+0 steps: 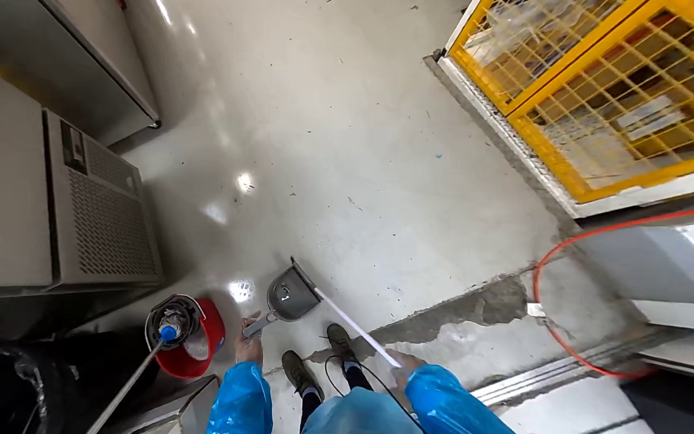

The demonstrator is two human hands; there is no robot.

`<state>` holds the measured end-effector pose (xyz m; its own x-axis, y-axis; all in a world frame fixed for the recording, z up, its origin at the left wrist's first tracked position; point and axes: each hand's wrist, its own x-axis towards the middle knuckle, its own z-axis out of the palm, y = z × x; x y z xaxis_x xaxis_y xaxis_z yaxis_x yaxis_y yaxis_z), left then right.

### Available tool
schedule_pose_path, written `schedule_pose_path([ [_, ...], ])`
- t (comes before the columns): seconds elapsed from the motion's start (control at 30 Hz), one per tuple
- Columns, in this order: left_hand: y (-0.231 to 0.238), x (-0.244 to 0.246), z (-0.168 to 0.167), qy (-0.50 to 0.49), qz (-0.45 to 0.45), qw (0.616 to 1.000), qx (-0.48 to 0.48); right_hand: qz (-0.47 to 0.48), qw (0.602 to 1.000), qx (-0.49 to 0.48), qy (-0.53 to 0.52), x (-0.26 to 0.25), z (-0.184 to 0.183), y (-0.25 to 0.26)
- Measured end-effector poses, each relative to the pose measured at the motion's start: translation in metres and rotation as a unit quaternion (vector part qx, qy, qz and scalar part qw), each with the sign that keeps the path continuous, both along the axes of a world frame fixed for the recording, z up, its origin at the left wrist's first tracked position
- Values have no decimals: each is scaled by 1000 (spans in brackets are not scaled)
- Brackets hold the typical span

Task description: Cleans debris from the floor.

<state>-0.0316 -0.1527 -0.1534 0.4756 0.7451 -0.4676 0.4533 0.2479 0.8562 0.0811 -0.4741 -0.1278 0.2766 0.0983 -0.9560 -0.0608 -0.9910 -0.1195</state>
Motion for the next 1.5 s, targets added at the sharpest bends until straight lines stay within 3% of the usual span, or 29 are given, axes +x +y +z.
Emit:
schedule_pose_path([
  [0.07,-1,-2,2,10,0,1000,-6,-8,999,-38,0,7,3,-3],
  [0.17,-2,2,0,6,-3,1000,3,-5,997,-70,17,13,-31,20],
  [0.23,-3,4,3,11,-1,1000,3,-10,997,-59,41,-1,-35,60],
  [0.3,-3,2,-1,8,-7,1000,12,-75,994,-22,79,-23,-26,92],
  [0.4,0,3,-4,12,-16,999,37,-56,994,5,94,-34,-29,97],
  [0.53,1,7,6,45,-34,997,46,38,998,-2,51,-12,0,21],
  [0.67,4,2,0,47,-27,997,54,-50,997,-53,24,-9,19,-68],
  [0.77,5,2,-6,37,-29,997,58,-158,982,-101,-25,-1,-29,-141],
  [0.87,4,0,-8,34,-21,998,51,-225,961,-147,-60,13,-59,-172],
  [1.0,5,2,-11,39,-17,998,51,-239,962,-129,-15,16,-106,-124],
  [1.07,0,4,-8,41,-14,998,52,-271,957,-99,20,-7,-128,-71],
  [1.17,-1,3,-9,41,-16,998,54,-253,963,-37,81,-48,-132,-5],
  [1.23,2,1,-10,41,-16,997,58,-207,972,-17,109,-53,-103,31],
  [1.33,-1,-3,-10,39,-22,998,54,-212,973,7,94,-45,-32,62],
  [1.4,-3,-4,-10,20,-27,998,52,-230,969,13,89,-46,-23,61],
  [1.5,-2,-7,-8,21,-36,998,55,-76,990,39,108,-37,-12,50],
])
